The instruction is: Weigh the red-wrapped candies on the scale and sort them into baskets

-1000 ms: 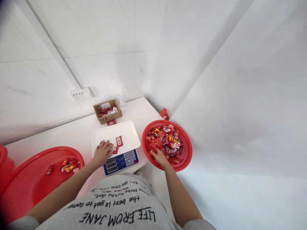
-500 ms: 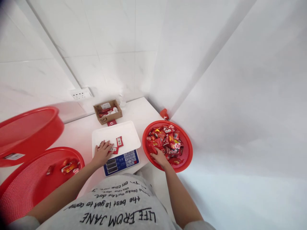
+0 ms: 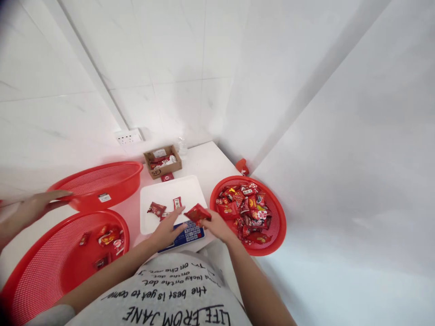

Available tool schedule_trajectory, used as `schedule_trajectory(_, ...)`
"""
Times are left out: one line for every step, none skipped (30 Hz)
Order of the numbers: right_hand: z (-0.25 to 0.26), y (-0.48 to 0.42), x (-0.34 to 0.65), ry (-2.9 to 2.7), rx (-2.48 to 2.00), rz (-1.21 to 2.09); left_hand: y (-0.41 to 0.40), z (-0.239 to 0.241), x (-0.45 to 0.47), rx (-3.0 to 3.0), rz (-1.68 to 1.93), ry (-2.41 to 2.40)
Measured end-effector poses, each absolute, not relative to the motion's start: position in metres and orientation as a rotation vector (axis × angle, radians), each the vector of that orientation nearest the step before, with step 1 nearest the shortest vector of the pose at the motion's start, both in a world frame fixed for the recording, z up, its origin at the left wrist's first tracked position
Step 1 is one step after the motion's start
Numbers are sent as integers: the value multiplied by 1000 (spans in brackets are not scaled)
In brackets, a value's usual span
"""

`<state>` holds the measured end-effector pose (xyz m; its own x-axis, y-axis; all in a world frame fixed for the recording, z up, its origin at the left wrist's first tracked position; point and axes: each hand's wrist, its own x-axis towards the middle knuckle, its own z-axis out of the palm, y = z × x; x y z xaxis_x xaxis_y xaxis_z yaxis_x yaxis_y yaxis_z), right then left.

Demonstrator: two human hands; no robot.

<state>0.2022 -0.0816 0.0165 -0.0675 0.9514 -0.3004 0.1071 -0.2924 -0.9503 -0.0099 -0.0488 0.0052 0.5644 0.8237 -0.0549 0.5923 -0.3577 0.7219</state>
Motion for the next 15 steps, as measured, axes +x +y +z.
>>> schedule_trajectory(18,-82,193,-1253,-1423,1486,-51,7,-8,2028,400,1099)
schedule_trajectory(17,-83,185,-1285,-1390,1511,-52,8,-7,1973,396,1084)
schedule_trajectory(15,-84,179,-1283,-1369,1532,-52,8,-8,1918,403,1090)
schedule_trajectory(12,-86,175,-1252,-1369,1552,-51,9,-10,1865,418,1120)
schedule_trajectory(8,-87,174,-1200,-1392,1567,-48,9,-13,1817,438,1171)
schedule_trajectory(4,-87,174,-1139,-1428,1574,-44,9,-16,1780,457,1235)
schedule_trajectory(0,-88,177,-1077,-1470,1571,-38,10,-20,1750,471,1310)
schedule_trajectory(-4,-89,181,-1024,-1511,1559,-31,11,-25,1727,475,1390)
schedule_trajectory(-6,-89,186,-984,-1545,1540,-24,13,-29,1710,471,1461)
schedule_trajectory(-9,-90,190,-956,-1565,1525,-16,15,-33,1696,461,1517)
schedule_trajectory(-10,-90,195,-933,-1572,1520,-9,16,-36,1685,446,1554)
schedule_trajectory(-11,-91,198,-913,-1573,1521,-2,17,-39,1669,426,1576)
schedule_trajectory(-12,-92,200,-894,-1572,1525,4,17,-41,1662,402,1599)
schedule_trajectory(-12,-93,201,-878,-1571,1529,8,16,-43,1682,377,1626)
schedule_trajectory(-13,-94,201,-862,-1570,1530,11,14,-45,1736,354,1661)
